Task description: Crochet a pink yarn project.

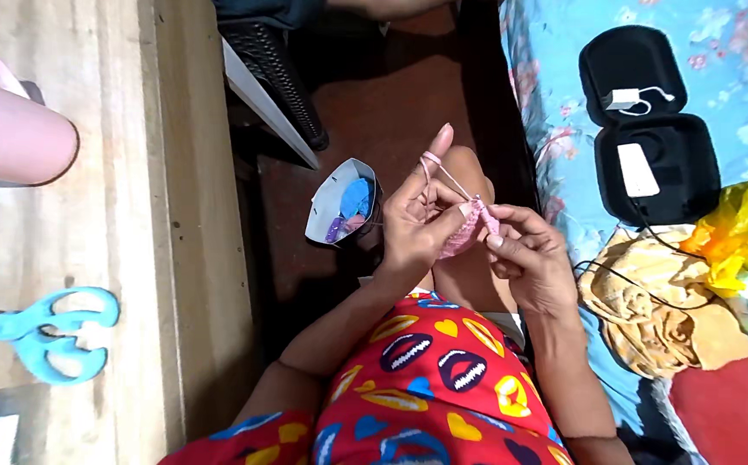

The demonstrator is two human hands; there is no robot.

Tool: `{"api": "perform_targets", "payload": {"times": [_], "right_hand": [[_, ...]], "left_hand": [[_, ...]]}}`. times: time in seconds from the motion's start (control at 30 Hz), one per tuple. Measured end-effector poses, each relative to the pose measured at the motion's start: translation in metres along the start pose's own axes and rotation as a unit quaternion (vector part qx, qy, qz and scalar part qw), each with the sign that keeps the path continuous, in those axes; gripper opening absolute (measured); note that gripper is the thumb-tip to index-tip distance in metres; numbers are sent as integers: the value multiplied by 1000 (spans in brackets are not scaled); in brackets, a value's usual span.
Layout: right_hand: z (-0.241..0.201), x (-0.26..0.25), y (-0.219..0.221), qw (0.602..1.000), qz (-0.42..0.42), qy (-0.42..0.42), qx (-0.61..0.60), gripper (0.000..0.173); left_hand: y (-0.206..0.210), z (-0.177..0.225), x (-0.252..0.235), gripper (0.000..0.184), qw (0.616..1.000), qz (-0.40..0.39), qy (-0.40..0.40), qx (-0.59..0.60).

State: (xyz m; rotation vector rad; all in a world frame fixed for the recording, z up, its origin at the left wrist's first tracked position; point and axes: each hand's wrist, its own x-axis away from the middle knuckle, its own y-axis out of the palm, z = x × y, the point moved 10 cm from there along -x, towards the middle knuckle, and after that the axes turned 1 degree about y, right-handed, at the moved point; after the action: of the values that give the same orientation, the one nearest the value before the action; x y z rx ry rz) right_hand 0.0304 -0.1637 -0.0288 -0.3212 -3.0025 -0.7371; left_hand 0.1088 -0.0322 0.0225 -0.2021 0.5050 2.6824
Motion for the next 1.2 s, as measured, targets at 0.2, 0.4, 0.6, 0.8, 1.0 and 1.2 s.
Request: {"api": "perform_targets", "payload": {"times": [0.2,0.4,0.6,0.8,1.0,1.2], "right_hand": [[-14,4,3,985,56,-76,144,32],[-43,15,24,872,60,-231,427,14],[-23,3,9,989,64,-99,91,26],[-50,25,27,857,110,-326,384,16],[-58,36,42,738,148,-392,529,21],[-58,33,38,757,116,-377,522,22]], "left_hand": [[4,-30,10,78,979,15,-184,83],[9,-2,21,60,981,-2,106,-164],[10,19,17,52,983,11,154,-97],[1,13,8,65,997,15,77,-16],[-4,14,2,59,999,3,49,-18],[-8,7,-8,60,1000,-5,-11,8]]}}
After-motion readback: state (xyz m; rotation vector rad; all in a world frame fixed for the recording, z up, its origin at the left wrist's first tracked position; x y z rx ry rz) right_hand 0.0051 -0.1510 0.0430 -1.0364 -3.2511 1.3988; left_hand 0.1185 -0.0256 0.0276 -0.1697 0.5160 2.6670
